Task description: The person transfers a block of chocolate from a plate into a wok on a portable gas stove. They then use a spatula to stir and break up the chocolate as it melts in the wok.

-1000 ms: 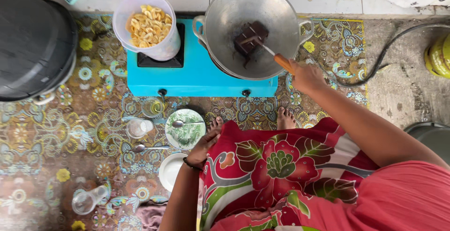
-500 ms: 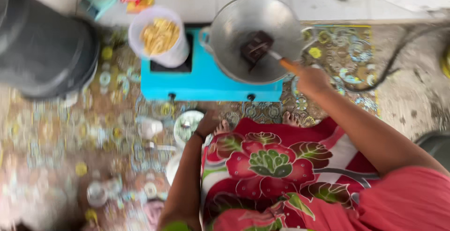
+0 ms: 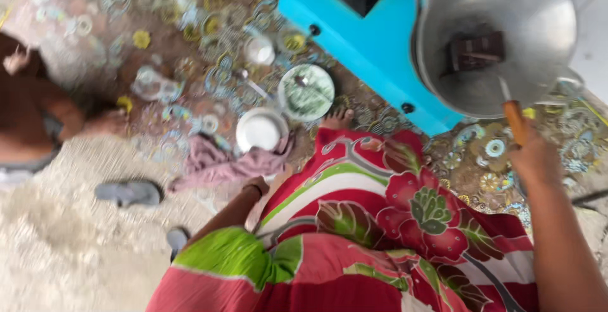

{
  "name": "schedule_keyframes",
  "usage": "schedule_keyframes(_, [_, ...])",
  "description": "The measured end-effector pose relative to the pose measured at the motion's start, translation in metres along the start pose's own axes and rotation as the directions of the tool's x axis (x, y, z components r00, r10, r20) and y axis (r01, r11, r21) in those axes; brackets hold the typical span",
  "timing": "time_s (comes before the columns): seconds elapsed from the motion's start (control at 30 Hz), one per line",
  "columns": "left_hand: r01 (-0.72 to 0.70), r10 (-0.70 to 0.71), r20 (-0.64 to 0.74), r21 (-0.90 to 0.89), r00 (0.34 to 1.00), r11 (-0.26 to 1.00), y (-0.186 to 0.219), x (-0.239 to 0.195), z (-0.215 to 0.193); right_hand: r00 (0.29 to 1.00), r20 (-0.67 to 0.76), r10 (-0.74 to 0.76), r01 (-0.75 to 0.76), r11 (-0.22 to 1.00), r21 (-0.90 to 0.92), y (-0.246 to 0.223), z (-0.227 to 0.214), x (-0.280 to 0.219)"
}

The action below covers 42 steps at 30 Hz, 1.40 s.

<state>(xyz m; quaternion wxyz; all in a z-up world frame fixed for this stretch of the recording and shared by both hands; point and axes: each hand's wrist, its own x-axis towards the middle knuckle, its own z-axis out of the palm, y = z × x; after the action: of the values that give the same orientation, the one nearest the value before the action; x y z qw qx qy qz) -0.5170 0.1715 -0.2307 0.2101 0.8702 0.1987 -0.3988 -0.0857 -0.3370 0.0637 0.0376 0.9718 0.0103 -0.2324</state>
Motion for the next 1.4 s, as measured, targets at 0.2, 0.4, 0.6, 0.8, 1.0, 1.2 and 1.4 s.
schedule_keyframes(0.2, [0.151, -0.154, -0.032, -0.083, 0.988, 0.985, -0.034, -0.041, -0.01, 0.999, 0.025, 0.038, -0.036, 0.997, -0.063, -0.009, -0.014, -0.006])
schedule_keyframes(0.4, [0.198, -0.203, -0.037, -0.108, 0.979, 0.974, -0.053, -0.029, -0.035, 0.997, 0.01, 0.079, -0.079, 0.997, -0.023, -0.01, -0.017, -0.008])
schedule_keyframes(0.6, [0.272, -0.283, -0.048, -0.166, 0.958, 0.948, -0.086, -0.005, -0.027, 1.0, -0.028, 0.012, -0.01, 0.998, 0.068, -0.01, -0.021, -0.009])
schedule_keyframes(0.8, [0.363, -0.386, -0.058, -0.237, 0.92, 0.901, -0.106, -0.008, -0.024, 0.999, -0.046, -0.011, 0.018, 0.987, 0.158, 0.008, -0.007, 0.007])
schedule_keyframes(1.0, [0.396, -0.536, -0.207, -0.472, 0.819, 0.788, -0.12, -0.042, -0.013, 0.996, -0.068, -0.06, 0.078, 0.951, 0.3, 0.03, 0.006, 0.023])
schedule_keyframes(1.2, [0.187, -0.608, -0.293, -0.777, 0.738, 0.601, -0.114, -0.086, -0.076, 0.998, -0.048, -0.034, 0.04, 0.989, 0.14, 0.028, 0.003, 0.028])
schedule_keyframes(1.4, [-0.501, 0.105, -0.508, -0.861, 0.855, -0.087, -0.033, -0.12, -0.189, 1.0, -0.001, 0.02, -0.02, 0.999, -0.041, 0.003, -0.008, 0.022])
